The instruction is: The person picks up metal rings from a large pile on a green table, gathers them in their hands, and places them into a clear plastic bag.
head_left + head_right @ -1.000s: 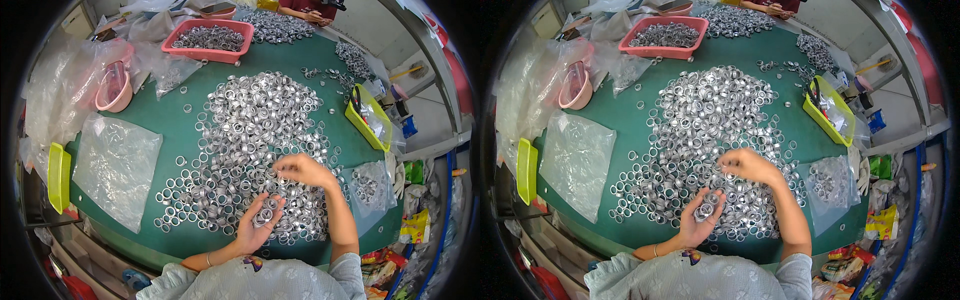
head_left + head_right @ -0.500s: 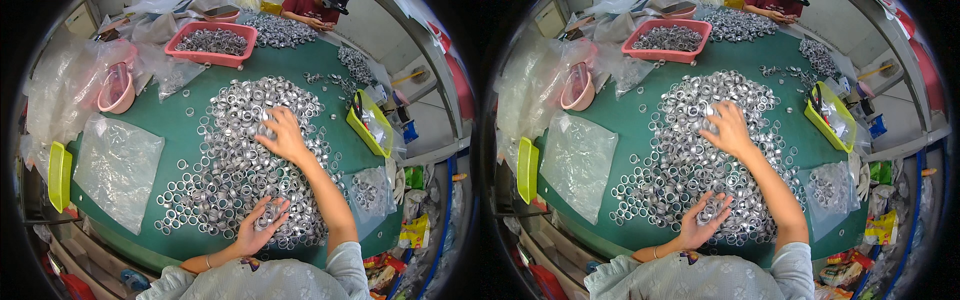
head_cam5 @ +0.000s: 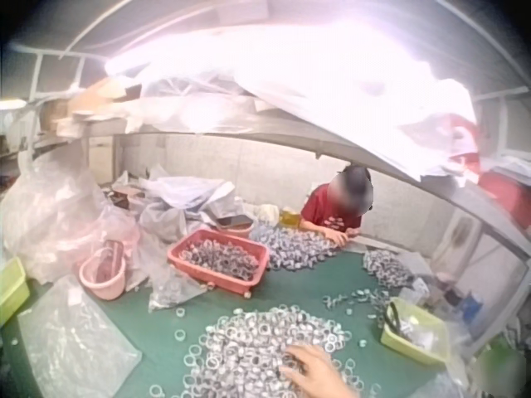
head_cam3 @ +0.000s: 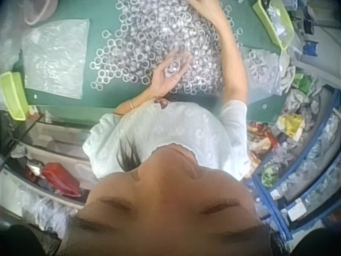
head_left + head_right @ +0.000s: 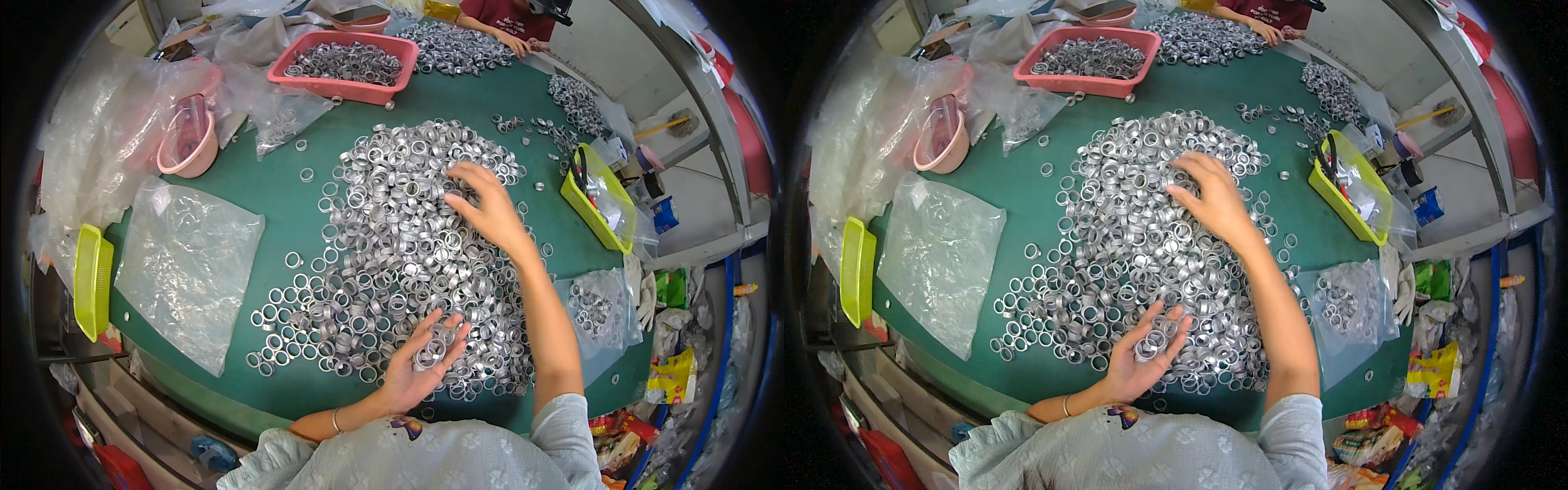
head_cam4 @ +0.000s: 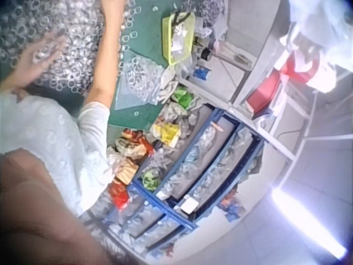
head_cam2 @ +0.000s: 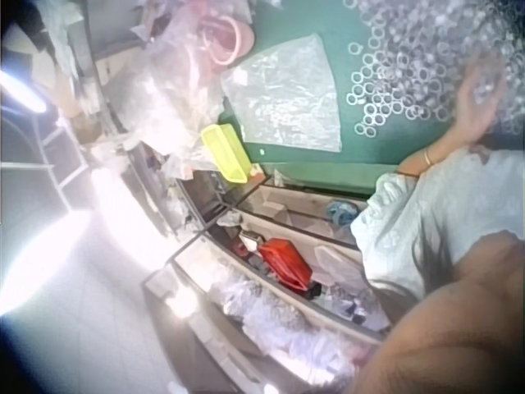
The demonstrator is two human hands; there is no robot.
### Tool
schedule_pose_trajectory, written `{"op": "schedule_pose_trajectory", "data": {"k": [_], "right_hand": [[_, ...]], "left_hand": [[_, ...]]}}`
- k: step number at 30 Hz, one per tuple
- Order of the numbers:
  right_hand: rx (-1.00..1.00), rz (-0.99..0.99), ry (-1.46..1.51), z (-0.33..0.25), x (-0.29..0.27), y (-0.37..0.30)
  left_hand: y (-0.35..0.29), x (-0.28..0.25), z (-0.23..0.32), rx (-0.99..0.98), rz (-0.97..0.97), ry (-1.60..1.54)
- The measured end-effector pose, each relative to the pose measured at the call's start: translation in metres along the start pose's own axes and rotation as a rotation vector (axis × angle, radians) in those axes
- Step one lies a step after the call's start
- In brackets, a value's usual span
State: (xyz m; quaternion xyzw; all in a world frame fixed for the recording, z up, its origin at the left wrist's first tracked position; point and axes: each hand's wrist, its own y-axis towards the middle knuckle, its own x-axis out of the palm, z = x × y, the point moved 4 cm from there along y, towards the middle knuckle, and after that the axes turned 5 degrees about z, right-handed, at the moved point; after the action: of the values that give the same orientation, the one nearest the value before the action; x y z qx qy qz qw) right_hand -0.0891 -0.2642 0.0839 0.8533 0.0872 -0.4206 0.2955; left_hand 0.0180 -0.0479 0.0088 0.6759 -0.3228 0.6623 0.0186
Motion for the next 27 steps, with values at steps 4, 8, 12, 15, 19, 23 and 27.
{"op": "schedule_pose_trajectory", "data": {"k": [4,8,12,15,19,23,27], "right_hand": [[0.005,-0.042,-0.202,0.000,0.052,-0.026],[-0.033,-0.288,-0.271,-0.031,0.030,-0.067],[0.009,-0.356,-0.015,-0.048,0.010,-0.094],[0.148,-0.330,0.230,-0.039,-0.010,-0.085],[0.200,-0.056,0.177,-0.005,-0.013,-0.039],[-0.024,-0.156,-0.189,0.002,0.041,-0.054],[0.055,-0.288,-0.062,-0.032,0.019,-0.088]], "left_hand": [[0.001,0.000,0.003,-0.004,-0.015,-0.018],[0.001,-0.006,0.003,0.007,-0.008,-0.057],[0.002,-0.008,0.001,0.009,-0.025,-0.053],[0.000,-0.010,0.003,0.017,-0.010,-0.022],[0.000,-0.007,0.000,-0.017,0.011,-0.033],[0.002,-0.001,0.000,-0.002,0.010,-0.043],[-0.001,0.000,0.004,0.019,0.007,-0.044]]}}
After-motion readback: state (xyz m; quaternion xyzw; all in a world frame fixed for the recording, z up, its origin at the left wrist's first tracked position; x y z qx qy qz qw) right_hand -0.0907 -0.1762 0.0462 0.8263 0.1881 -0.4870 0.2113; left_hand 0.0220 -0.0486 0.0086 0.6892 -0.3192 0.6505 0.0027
